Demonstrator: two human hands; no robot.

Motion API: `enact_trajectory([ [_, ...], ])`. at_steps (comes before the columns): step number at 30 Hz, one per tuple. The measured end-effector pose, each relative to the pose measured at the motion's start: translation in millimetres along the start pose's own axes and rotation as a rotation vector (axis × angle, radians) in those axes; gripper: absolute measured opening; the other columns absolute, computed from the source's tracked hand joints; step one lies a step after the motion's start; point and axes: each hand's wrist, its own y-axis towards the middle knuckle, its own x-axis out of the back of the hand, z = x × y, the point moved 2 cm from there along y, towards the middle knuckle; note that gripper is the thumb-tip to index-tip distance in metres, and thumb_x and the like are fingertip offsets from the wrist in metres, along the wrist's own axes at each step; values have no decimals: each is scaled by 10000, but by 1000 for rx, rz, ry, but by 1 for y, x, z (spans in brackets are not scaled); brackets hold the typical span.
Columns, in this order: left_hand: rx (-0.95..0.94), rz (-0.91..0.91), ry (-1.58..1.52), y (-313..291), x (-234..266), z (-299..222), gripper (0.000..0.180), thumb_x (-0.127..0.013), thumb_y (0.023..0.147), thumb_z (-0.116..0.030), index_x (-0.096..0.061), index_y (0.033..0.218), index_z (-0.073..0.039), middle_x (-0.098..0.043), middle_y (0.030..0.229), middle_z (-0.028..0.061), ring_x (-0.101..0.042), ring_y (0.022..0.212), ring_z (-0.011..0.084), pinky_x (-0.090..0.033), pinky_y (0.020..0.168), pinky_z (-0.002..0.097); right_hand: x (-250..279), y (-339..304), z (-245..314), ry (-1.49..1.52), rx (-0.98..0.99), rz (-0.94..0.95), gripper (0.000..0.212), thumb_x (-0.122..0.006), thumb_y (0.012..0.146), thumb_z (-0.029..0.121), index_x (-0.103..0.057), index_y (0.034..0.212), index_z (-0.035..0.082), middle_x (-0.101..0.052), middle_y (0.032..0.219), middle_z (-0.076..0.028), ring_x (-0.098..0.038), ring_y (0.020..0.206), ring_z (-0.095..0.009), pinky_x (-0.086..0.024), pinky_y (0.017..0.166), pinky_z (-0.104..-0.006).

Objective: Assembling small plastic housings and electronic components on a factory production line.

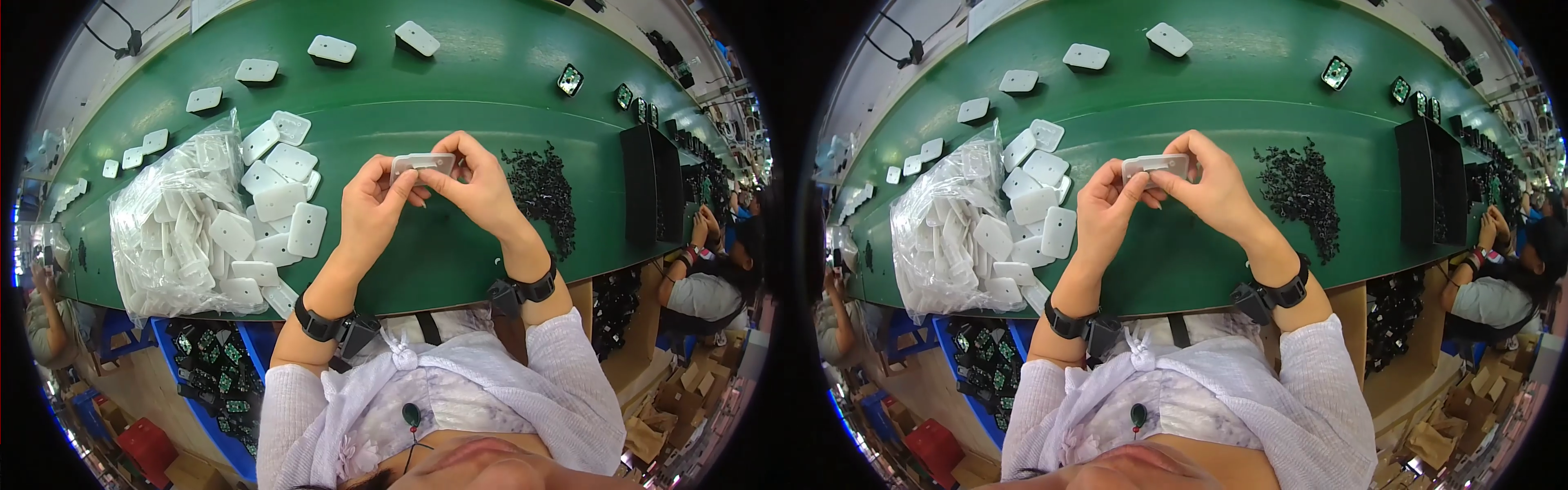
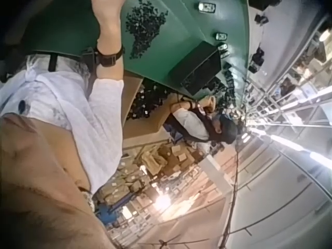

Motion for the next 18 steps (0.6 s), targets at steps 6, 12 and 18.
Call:
enact_trajectory([
  [6, 31, 22, -69, 5, -3, 5, 248, -475, 959, -15, -512, 1186, 77, -647, 961, 145, -665, 757, 196, -559, 692, 284, 4, 3, -1, 139, -148, -12, 230, -750, 810, 147, -560, 886, 42, -544, 788, 38, -443, 663, -24, -367, 566, -186],
  [12, 32, -191, 184, 9, 30, 14, 188, -443, 980, -45, -443, 1147, 39, -636, 879, 128, -621, 633, 155, -507, 569, 285, 9, 16, -3, 150, -100, 20, 264, -746, 826, 188, -579, 981, 54, -537, 775, 29, -505, 741, -53, -426, 632, -221],
  [18, -333, -254, 1141, 14, 26, 11, 63, -554, 924, -103, -611, 926, -76, -570, 889, 81, -595, 706, 249, -465, 591, 377, 179, 115, -64, -1220, -157, -506, 586, -555, 839, 619, -592, 1133, 113, -560, 1168, -139, -546, 1090, -337, -499, 826, -460],
])
